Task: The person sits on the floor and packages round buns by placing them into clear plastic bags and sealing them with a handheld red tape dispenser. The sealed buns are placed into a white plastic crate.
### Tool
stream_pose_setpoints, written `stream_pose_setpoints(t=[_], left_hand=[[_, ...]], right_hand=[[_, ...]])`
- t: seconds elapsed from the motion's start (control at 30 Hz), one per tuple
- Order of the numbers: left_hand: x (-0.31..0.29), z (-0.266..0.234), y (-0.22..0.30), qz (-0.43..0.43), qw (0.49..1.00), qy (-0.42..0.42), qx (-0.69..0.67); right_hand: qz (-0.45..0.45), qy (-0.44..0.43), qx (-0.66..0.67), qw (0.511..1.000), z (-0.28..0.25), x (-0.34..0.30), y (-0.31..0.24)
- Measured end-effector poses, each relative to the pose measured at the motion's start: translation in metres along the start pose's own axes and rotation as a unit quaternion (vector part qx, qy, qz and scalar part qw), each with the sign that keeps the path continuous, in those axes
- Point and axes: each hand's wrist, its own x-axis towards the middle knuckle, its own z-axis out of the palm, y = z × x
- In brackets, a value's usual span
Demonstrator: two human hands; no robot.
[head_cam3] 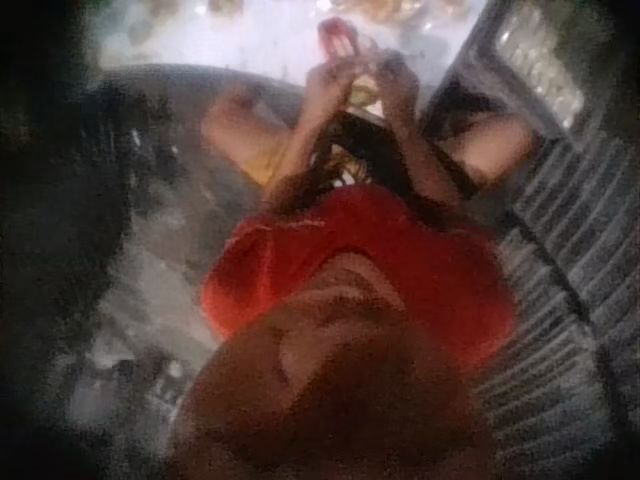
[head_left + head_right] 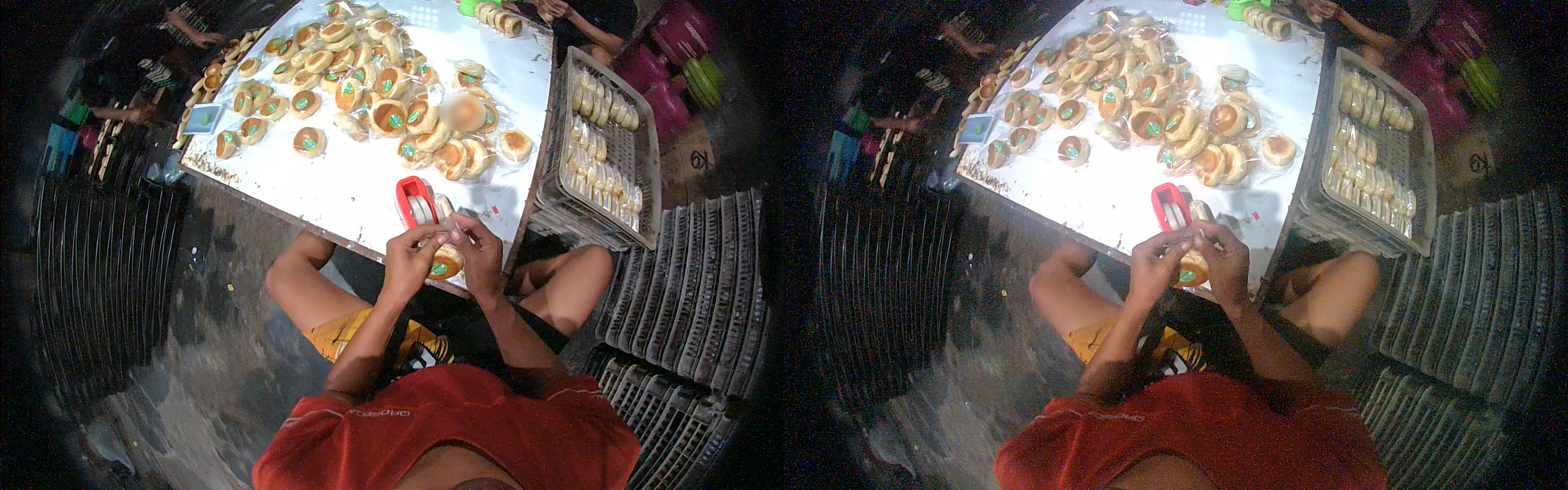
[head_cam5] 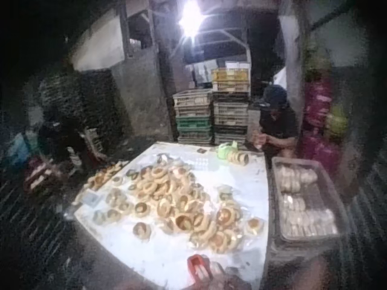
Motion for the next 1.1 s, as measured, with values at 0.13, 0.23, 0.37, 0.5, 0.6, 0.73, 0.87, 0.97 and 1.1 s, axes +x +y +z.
stream_pose_setpoints(t=[0.13,0.23,0.37,0.5,0.6,0.73,0.87,0.97,1.1], left_hand=[[0.000,0.007,0.007,0.020,0.992,0.060,-0.109],[0.003,0.005,0.006,-0.007,0.988,0.043,-0.151],[0.005,-0.002,-0.008,-0.082,0.988,0.032,-0.125],[0.009,-0.004,-0.011,-0.013,0.994,0.059,-0.087],[0.011,-0.001,-0.041,0.019,0.996,0.071,-0.049],[-0.005,0.009,-0.007,-0.111,0.966,0.117,-0.201],[-0.024,0.008,-0.021,0.008,0.954,0.226,-0.194],[-0.030,-0.012,-0.028,0.049,0.941,0.283,-0.177],[-0.028,-0.024,-0.031,0.040,0.948,0.279,-0.147]], right_hand=[[-0.095,-0.083,-0.142,0.982,-0.018,0.016,0.012],[0.050,-0.130,-0.044,0.989,-0.024,0.022,0.013],[-0.002,-0.114,-0.139,0.984,-0.023,0.023,0.021],[-0.099,-0.113,-0.249,0.957,-0.015,0.014,0.015],[-0.033,-0.074,-0.123,0.989,-0.008,0.014,0.019],[0.019,0.018,-0.032,0.999,0.010,0.002,0.032],[0.120,0.062,0.159,0.978,0.011,0.004,0.039],[0.132,-0.109,-0.264,0.949,-0.022,0.022,0.073],[0.115,-0.131,-0.221,0.960,-0.011,0.010,0.080]])
